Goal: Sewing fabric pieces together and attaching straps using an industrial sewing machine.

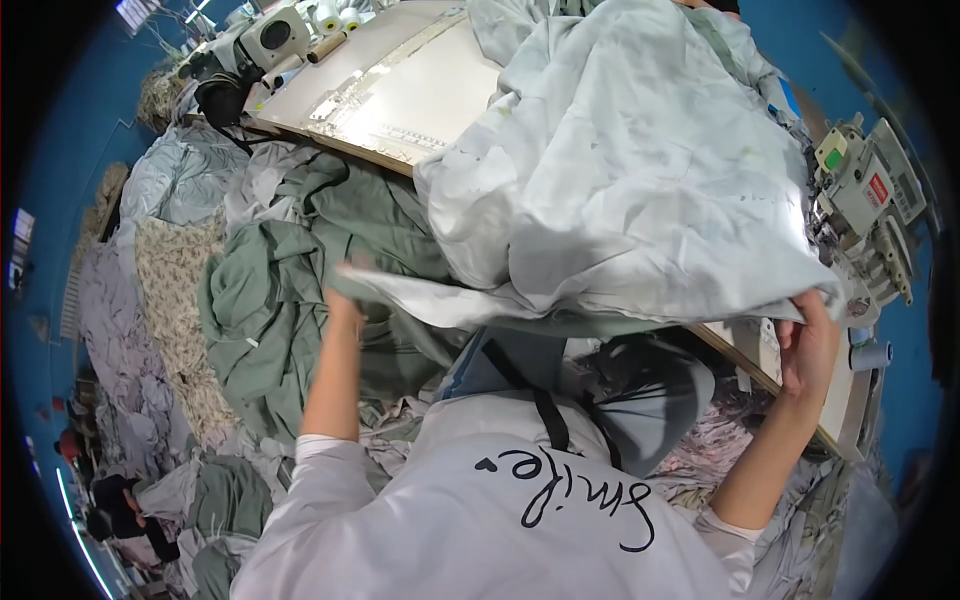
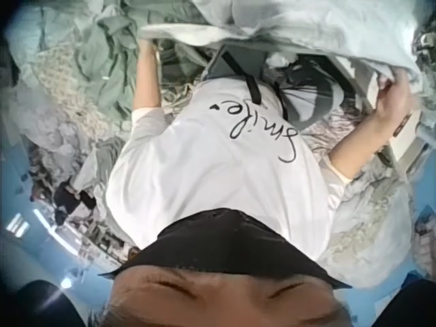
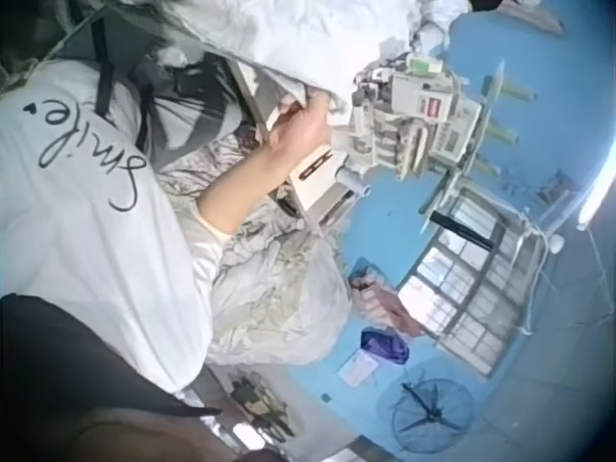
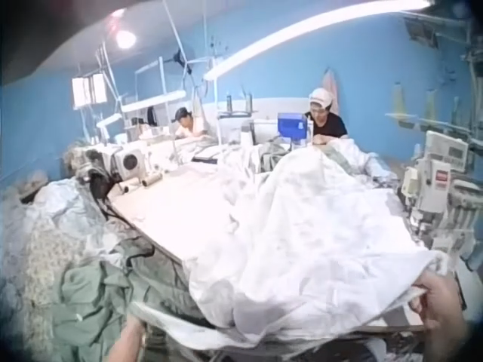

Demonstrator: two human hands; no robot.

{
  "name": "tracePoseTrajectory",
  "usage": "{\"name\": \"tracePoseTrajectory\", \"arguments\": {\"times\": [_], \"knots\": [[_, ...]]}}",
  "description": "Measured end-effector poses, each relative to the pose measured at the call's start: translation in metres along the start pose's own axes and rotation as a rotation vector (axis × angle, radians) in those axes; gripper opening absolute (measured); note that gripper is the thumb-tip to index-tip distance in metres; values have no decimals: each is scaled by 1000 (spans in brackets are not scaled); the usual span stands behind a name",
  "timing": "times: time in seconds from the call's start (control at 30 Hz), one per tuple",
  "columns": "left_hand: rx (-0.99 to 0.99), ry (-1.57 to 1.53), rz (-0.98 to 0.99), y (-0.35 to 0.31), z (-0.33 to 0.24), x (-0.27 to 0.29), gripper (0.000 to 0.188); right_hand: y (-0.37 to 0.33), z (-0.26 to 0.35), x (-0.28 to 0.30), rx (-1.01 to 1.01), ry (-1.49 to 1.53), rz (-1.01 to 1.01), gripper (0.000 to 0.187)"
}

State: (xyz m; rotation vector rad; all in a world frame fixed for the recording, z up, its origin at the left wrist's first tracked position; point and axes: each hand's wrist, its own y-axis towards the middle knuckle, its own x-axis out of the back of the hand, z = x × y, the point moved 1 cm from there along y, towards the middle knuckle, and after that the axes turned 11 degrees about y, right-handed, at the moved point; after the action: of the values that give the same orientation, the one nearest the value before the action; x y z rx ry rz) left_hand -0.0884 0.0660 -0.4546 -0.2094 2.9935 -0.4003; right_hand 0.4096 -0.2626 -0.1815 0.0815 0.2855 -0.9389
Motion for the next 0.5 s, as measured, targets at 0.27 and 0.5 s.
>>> {"name": "tracePoseTrajectory", "arguments": {"times": [0.27, 0.5], "knots": [[-740, -559, 952, -223, -302, -226, 24, 2, 17, -24, 61, -332, 268, 14], [-993, -179, 2237, -424, -125, -306, 18, -46, -4, 42, 490, -602, 247, 18]]}}
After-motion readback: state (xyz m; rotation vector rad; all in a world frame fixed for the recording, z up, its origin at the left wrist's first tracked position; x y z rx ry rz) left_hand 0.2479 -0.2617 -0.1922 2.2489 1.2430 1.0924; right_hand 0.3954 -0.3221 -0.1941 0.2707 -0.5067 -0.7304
